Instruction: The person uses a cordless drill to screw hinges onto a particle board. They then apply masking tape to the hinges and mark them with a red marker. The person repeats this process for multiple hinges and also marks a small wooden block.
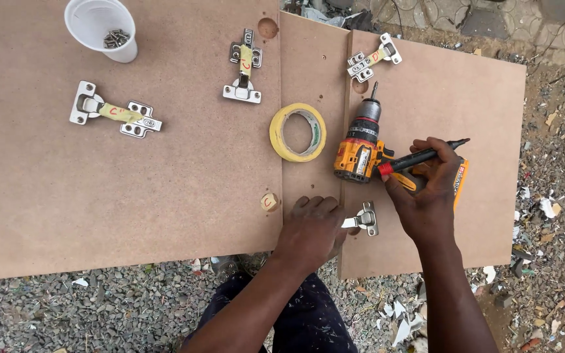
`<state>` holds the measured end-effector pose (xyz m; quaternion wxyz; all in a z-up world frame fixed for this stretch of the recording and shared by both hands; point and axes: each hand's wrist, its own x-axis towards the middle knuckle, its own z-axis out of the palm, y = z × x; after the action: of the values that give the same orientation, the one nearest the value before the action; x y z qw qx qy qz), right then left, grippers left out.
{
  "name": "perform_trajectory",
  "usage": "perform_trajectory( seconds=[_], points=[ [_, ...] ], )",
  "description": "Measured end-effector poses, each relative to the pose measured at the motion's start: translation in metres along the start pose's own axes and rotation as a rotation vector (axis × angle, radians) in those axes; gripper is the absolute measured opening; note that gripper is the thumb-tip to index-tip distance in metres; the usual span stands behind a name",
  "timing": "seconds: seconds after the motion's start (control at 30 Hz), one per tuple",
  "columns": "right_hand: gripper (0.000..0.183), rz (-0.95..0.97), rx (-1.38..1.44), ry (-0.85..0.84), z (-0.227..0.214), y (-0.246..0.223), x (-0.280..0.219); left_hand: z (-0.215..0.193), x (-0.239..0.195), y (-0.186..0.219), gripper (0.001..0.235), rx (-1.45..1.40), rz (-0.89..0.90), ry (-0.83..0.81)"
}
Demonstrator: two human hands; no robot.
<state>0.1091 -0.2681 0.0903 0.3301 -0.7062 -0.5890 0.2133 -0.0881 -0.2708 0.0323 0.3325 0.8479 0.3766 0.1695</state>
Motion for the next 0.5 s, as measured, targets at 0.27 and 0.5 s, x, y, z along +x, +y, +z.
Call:
perform_trajectory(
  seconds=[0.27, 0.5],
  points=[
    [0.042, -0.09, 0.164, 0.073, 0.045, -0.037, -0.036, -0.082, -0.049, -0.052, 0.02, 0.059, -0.413, 0.376],
    [0.037, -0.058, 0.257, -0.138, 0.115, -0.097, -0.037, -0.126, -0.069, -0.087, 0.027, 0.066, -0.733, 0.376]
  ],
)
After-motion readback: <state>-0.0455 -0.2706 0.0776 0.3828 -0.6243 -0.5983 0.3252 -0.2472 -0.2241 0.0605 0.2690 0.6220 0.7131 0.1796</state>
